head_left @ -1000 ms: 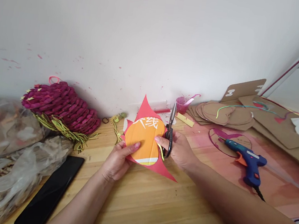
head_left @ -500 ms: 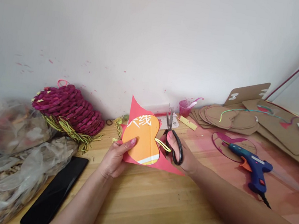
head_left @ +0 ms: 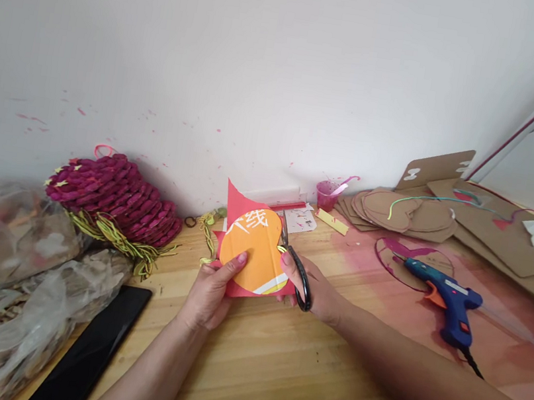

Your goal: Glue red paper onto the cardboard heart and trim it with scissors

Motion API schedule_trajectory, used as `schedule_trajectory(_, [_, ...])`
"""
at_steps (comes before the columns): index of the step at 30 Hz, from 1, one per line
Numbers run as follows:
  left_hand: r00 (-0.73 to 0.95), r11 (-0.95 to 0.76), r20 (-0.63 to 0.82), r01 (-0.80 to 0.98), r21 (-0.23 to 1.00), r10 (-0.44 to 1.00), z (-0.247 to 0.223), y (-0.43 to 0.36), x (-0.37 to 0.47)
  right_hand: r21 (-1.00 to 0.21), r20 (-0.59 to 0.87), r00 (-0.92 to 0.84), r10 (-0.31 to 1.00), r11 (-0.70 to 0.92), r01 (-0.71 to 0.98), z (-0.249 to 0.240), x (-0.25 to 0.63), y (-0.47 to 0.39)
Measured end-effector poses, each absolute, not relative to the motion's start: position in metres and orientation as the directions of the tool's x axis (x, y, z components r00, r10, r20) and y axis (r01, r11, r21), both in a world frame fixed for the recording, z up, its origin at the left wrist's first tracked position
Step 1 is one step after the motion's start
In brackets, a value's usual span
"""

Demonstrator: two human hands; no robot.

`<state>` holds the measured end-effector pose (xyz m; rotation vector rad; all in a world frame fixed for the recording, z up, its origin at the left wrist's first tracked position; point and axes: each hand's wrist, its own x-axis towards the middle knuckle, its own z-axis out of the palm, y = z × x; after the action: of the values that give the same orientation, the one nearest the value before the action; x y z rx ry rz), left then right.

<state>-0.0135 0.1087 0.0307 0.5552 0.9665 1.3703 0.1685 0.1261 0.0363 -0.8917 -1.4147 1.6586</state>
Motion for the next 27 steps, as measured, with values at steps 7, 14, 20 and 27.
schedule_trajectory(7, [-0.077, 0.161, -0.242, -0.549, 0.820, 0.967, 0.030, 0.106, -0.008, -0.991, -0.077, -0.438, 0.896, -0.115, -0.061, 0.028, 0.168, 0.127])
schedule_trajectory(14, [-0.075, 0.140, -0.213, -0.538, 0.831, 0.974, 0.028, 0.105, -0.005, -0.992, -0.121, -0.391, 0.912, -0.126, 0.013, 0.018, 0.170, 0.128])
schedule_trajectory(20, [-0.087, 0.119, -0.196, -0.540, 0.833, 0.977, 0.028, 0.104, -0.003, -0.993, -0.119, -0.386, 0.915, -0.118, 0.026, 0.015, 0.170, 0.129])
schedule_trajectory(27, [-0.097, 0.120, -0.205, -0.547, 0.828, 0.974, 0.028, 0.105, -0.004, -0.994, -0.107, -0.371, 0.922, -0.103, 0.033, 0.022, 0.171, 0.128])
